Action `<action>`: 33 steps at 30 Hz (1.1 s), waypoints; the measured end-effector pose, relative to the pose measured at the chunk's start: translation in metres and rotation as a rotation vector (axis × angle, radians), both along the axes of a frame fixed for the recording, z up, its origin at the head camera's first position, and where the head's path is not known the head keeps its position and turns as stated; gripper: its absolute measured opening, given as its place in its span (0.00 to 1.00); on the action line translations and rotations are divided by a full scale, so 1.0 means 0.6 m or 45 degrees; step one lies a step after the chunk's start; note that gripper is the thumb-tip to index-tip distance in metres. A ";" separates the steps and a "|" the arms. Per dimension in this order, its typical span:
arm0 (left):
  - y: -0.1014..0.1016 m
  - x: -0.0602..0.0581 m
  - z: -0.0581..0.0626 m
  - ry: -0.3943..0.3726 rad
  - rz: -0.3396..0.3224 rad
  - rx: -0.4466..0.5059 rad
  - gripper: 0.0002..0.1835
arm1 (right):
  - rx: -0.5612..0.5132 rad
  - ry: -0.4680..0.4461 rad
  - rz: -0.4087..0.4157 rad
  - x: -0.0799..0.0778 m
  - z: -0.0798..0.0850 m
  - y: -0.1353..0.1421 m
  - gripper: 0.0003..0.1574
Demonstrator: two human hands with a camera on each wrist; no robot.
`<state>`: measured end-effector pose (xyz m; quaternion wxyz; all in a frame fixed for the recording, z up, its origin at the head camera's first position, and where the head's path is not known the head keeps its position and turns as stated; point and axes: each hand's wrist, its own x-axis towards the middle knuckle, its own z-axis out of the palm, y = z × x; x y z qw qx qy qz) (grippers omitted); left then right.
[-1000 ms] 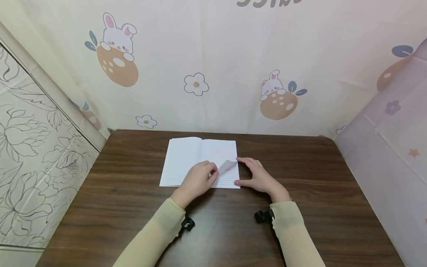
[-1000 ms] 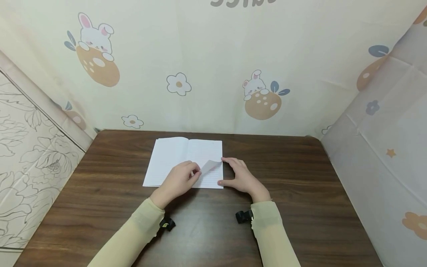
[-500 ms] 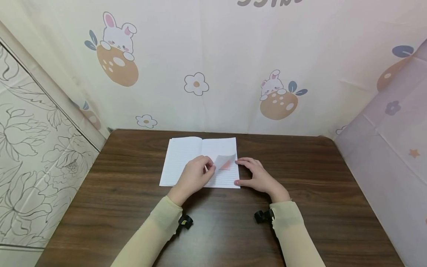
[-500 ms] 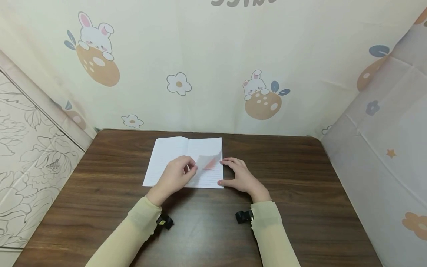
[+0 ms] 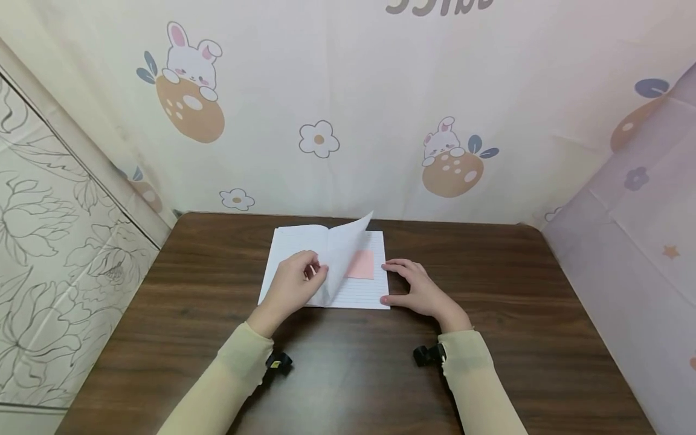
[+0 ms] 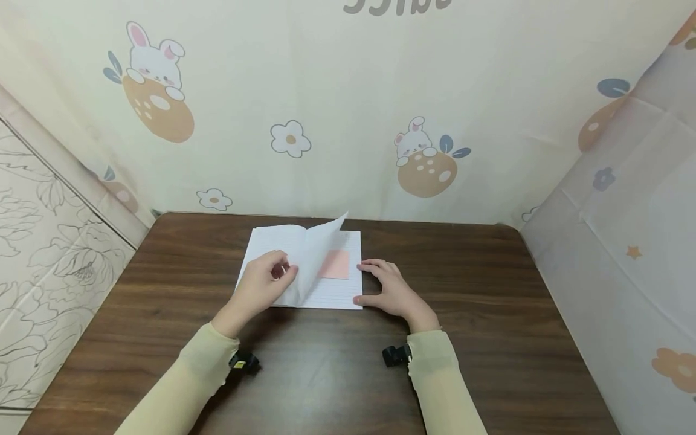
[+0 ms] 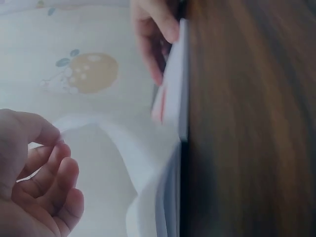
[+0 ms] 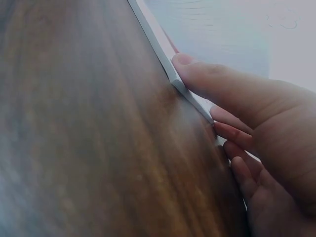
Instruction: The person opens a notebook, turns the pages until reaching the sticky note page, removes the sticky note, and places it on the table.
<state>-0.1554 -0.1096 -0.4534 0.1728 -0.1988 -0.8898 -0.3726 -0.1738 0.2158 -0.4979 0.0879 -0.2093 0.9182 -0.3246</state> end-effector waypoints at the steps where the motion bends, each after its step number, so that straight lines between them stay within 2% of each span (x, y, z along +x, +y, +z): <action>1: -0.009 0.001 -0.002 -0.002 0.013 -0.013 0.09 | 0.001 -0.001 -0.002 0.000 -0.001 0.000 0.51; 6: -0.053 0.007 -0.005 -0.057 0.083 -0.066 0.09 | -0.006 -0.012 -0.011 0.002 -0.002 0.000 0.51; 12: -0.102 0.020 -0.006 -0.164 0.138 -0.053 0.11 | -0.025 -0.014 -0.005 0.002 -0.003 0.001 0.51; 17: -0.135 0.031 -0.011 -0.243 0.171 -0.030 0.08 | -0.006 0.003 -0.009 0.001 -0.005 0.000 0.52; 25: -0.172 0.043 -0.026 -0.364 0.153 -0.074 0.09 | -0.013 0.002 -0.006 0.001 -0.004 0.001 0.51; 33: -0.192 0.049 -0.033 -0.501 0.155 -0.146 0.09 | -0.019 -0.001 -0.007 0.002 -0.003 0.000 0.51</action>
